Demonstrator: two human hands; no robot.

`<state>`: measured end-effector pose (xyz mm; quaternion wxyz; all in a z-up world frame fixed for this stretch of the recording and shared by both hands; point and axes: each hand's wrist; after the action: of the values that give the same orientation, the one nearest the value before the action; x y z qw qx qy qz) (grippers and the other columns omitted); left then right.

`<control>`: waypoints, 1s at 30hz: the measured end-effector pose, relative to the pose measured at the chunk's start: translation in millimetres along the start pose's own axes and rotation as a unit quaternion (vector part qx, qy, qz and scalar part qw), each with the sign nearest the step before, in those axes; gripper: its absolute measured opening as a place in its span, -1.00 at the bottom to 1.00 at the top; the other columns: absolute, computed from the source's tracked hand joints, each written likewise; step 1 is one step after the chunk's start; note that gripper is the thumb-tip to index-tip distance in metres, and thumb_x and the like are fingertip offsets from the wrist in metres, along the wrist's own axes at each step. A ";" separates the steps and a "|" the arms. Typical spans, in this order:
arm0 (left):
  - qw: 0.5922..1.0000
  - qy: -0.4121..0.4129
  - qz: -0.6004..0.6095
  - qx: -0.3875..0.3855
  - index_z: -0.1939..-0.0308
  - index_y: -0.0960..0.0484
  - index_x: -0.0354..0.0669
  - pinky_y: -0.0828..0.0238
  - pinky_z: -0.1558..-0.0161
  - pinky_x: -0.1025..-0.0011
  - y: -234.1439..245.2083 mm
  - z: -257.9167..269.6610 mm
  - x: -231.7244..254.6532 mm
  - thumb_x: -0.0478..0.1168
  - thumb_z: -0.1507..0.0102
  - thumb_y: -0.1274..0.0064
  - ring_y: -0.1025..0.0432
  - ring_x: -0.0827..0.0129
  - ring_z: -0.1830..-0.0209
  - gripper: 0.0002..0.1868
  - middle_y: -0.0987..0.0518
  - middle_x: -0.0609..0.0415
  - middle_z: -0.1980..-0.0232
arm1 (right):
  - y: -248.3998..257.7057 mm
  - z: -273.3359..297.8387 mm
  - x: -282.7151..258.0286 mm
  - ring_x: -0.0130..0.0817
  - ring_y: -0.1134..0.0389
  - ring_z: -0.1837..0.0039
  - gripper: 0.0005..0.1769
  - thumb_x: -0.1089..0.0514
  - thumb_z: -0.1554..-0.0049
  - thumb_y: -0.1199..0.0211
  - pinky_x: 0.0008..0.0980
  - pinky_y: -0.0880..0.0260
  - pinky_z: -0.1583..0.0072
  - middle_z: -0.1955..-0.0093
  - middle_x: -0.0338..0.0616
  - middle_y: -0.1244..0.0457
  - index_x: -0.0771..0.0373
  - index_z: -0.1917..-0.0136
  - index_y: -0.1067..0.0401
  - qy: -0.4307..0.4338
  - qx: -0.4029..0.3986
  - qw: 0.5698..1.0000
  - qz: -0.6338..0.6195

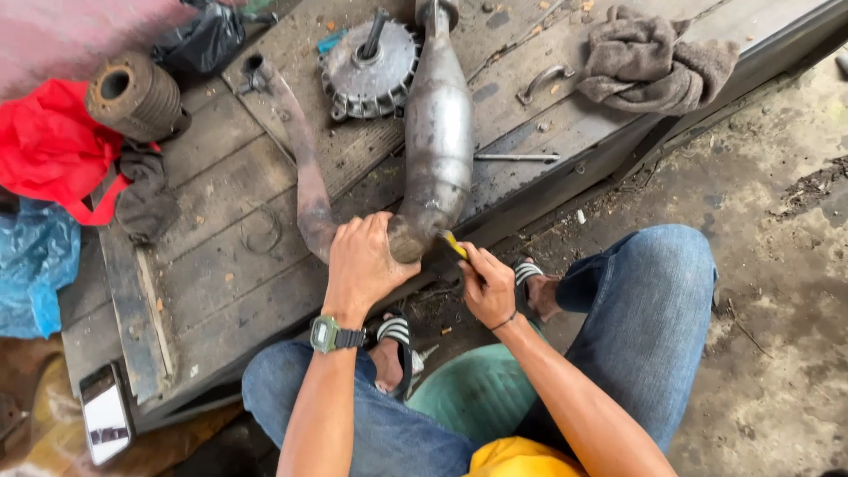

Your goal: The person scrubs a curved metal exhaust pipe with a yellow-handled wire brush while sitting on a low stool. They rotate the pipe to clean different sections of the surface, removing rust and grime.

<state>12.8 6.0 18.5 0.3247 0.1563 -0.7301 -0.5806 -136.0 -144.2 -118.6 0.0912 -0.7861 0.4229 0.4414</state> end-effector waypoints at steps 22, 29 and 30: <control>1.000 0.001 0.004 -0.005 -0.05 -0.59 -0.27 -0.38 -0.01 0.18 1.1 -0.7 2.4 0.32 0.10 -0.38 -0.53 0.05 0.15 -0.12 -0.63 -0.07 0.18 | -8.9 11.7 -19.0 0.13 -0.44 0.20 -0.67 0.33 -0.15 -0.29 -0.16 -0.44 0.19 0.18 0.06 -0.40 0.35 -0.20 -0.53 -0.057 -0.009 0.998 -0.005; 1.000 0.001 -0.002 0.017 -0.03 -0.58 -0.24 -0.39 -0.04 0.14 -0.6 -2.5 1.2 0.30 0.16 -0.40 -0.53 0.02 0.13 -0.11 -0.63 -0.07 0.18 | -3.4 -4.7 -32.5 0.18 -0.44 0.17 -0.70 0.39 -0.12 -0.28 -0.06 -0.45 0.15 0.17 0.18 -0.38 0.45 -0.15 -0.51 -0.036 -0.010 0.999 0.009; 1.000 0.002 -0.005 0.016 -0.03 -0.58 -0.23 -0.39 -0.04 0.14 -2.2 0.5 0.9 0.30 0.17 -0.41 -0.53 0.02 0.12 -0.11 -0.63 -0.06 0.18 | -4.0 -1.0 -29.8 0.21 -0.44 0.16 -0.70 0.38 -0.12 -0.29 -0.02 -0.45 0.15 0.16 0.20 -0.38 0.46 -0.15 -0.51 -0.032 -0.016 0.999 0.023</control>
<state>11.5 5.3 16.7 0.3206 0.1663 -0.7381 -0.5699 -139.9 -124.8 -96.0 0.0820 -0.7633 0.4303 0.4748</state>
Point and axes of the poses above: each hand's wrist, its own z-axis away from the middle knuckle, its own y-axis out of the back of the hand, x = y × z
